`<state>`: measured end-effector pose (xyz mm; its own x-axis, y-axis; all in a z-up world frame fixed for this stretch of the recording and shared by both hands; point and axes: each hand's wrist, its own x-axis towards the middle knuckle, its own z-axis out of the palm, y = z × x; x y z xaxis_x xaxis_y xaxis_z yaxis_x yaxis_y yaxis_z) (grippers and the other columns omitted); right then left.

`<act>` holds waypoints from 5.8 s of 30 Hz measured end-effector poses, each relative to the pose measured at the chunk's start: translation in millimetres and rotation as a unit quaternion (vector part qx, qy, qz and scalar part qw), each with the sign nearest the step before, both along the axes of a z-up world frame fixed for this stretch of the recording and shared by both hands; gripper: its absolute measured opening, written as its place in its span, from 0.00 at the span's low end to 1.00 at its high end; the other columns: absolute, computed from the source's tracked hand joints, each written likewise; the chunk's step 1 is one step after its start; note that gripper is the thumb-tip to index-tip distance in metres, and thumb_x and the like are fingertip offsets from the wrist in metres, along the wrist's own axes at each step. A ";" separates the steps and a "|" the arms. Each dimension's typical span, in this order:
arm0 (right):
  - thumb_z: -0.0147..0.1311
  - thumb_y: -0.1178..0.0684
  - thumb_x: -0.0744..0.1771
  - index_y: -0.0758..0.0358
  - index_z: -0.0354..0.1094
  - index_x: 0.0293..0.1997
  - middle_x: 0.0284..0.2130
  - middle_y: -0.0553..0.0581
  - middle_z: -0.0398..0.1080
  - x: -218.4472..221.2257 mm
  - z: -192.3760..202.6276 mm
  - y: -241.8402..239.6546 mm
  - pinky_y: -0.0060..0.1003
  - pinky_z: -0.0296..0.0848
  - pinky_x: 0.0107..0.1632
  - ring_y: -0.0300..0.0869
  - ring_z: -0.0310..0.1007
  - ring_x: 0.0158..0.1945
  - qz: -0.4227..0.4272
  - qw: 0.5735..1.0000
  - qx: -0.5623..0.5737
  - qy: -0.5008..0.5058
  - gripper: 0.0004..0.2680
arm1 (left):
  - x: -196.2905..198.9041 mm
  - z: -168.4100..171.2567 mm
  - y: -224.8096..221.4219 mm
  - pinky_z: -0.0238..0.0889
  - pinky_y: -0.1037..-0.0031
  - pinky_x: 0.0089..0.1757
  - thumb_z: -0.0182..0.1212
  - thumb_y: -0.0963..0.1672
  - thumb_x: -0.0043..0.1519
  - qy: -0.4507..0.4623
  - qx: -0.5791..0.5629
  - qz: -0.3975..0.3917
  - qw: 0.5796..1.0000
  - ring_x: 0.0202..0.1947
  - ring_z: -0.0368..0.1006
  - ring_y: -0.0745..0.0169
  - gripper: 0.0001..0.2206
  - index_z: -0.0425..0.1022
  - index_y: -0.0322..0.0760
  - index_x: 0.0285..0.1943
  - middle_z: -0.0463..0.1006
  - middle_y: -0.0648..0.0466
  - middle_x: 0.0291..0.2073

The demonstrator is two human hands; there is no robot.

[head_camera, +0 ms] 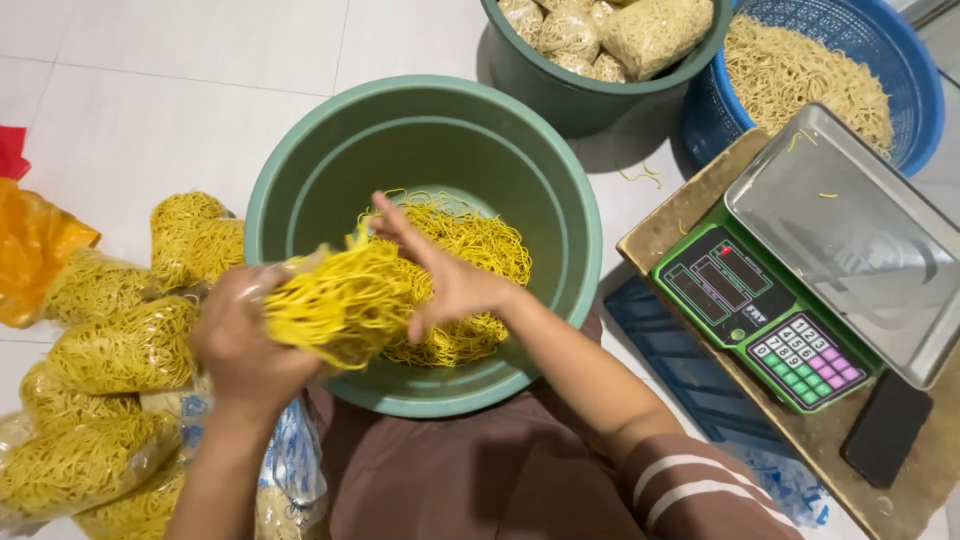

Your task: Packaging yellow noodles into plastic bags and weighing them on a digital scale for portioning.

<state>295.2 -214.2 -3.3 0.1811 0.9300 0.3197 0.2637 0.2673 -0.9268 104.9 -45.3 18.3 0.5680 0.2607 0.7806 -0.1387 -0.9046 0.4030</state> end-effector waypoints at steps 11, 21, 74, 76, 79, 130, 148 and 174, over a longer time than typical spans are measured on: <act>0.64 0.51 0.59 0.67 0.68 0.52 0.40 0.65 0.72 -2.3 -53.2 -42.6 0.55 0.75 0.48 0.61 0.76 0.48 -0.149 0.915 -0.334 -0.171 0.19 | 47.0 -47.5 -35.8 0.69 0.55 0.46 0.78 0.39 0.48 -0.002 -0.020 -0.068 0.998 0.36 0.74 0.36 0.18 0.73 0.30 0.41 0.73 0.44 0.34; 0.59 0.55 0.62 0.89 0.36 0.73 0.64 0.89 0.54 -23.7 -28.2 -46.1 0.63 0.50 0.70 0.74 0.45 0.73 -0.107 0.857 -0.460 0.205 0.36 | 20.7 -136.6 -38.4 0.56 0.37 0.60 0.73 0.36 0.45 0.366 -0.196 -0.061 0.908 0.63 0.60 0.14 0.32 0.62 0.28 0.60 0.62 0.25 0.61; 0.50 0.60 0.66 0.66 0.75 0.36 0.32 0.65 0.71 -52.9 -153.2 -16.1 0.49 0.78 0.38 0.60 0.77 0.37 -0.170 0.912 -0.271 -0.256 0.05 | 66.3 -105.5 -74.8 0.71 0.53 0.46 0.58 0.42 0.63 0.374 -0.305 -0.001 0.876 0.46 0.79 0.41 0.11 0.85 0.45 0.50 0.85 0.46 0.39; 0.50 0.61 0.65 0.67 0.75 0.36 0.33 0.67 0.73 -53.2 -136.9 -11.1 0.50 0.79 0.38 0.61 0.78 0.37 -0.174 0.897 -0.297 -0.279 0.06 | 71.9 -87.9 -69.3 0.71 0.55 0.45 0.58 0.42 0.64 0.344 -0.304 -0.015 0.888 0.45 0.79 0.40 0.10 0.85 0.43 0.50 0.85 0.45 0.39; 0.50 0.63 0.64 0.69 0.77 0.37 0.34 0.70 0.75 -52.5 -92.5 -9.0 0.52 0.81 0.38 0.62 0.81 0.38 -0.182 0.861 -0.340 -0.331 0.07 | 81.9 -68.8 -54.4 0.71 0.66 0.39 0.58 0.44 0.65 0.314 -0.445 0.011 0.838 0.33 0.81 0.57 0.10 0.86 0.44 0.47 0.85 0.51 0.31; 0.55 0.52 0.67 0.47 0.73 0.53 0.43 0.56 0.71 -41.4 -44.1 -39.1 0.52 0.80 0.39 0.57 0.81 0.37 -0.178 0.798 -0.373 -0.438 0.10 | 85.5 -104.5 -49.1 0.70 0.60 0.45 0.63 0.46 0.63 0.311 -0.378 -0.026 0.871 0.44 0.80 0.47 0.07 0.86 0.49 0.44 0.85 0.51 0.35; 0.51 0.54 0.72 0.63 0.76 0.34 0.24 0.59 0.75 24.7 -48.2 -102.7 0.37 0.78 0.40 0.40 0.76 0.32 -0.281 0.946 -0.161 0.019 0.09 | 31.1 -104.2 -4.6 0.70 0.48 0.51 0.65 0.49 0.61 0.513 -0.162 -0.029 0.842 0.49 0.78 0.31 0.20 0.78 0.45 0.62 0.84 0.35 0.39; 0.41 0.59 0.67 0.59 0.59 0.18 0.17 0.48 0.57 7.7 -141.7 -151.8 0.40 0.67 0.36 0.41 0.56 0.24 -0.387 0.864 -0.160 -0.279 0.13 | 269.4 220.2 -232.2 0.57 0.62 0.34 0.61 0.34 0.73 -0.003 0.215 -0.381 0.899 0.33 0.71 0.55 0.06 0.73 0.35 0.46 0.72 0.50 0.31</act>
<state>302.9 -366.0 -144.9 0.6884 0.6566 0.3080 0.6794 -0.4352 -0.5908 374.4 -277.4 238.5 0.4485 -0.5300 0.7197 -0.7859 -0.6173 0.0352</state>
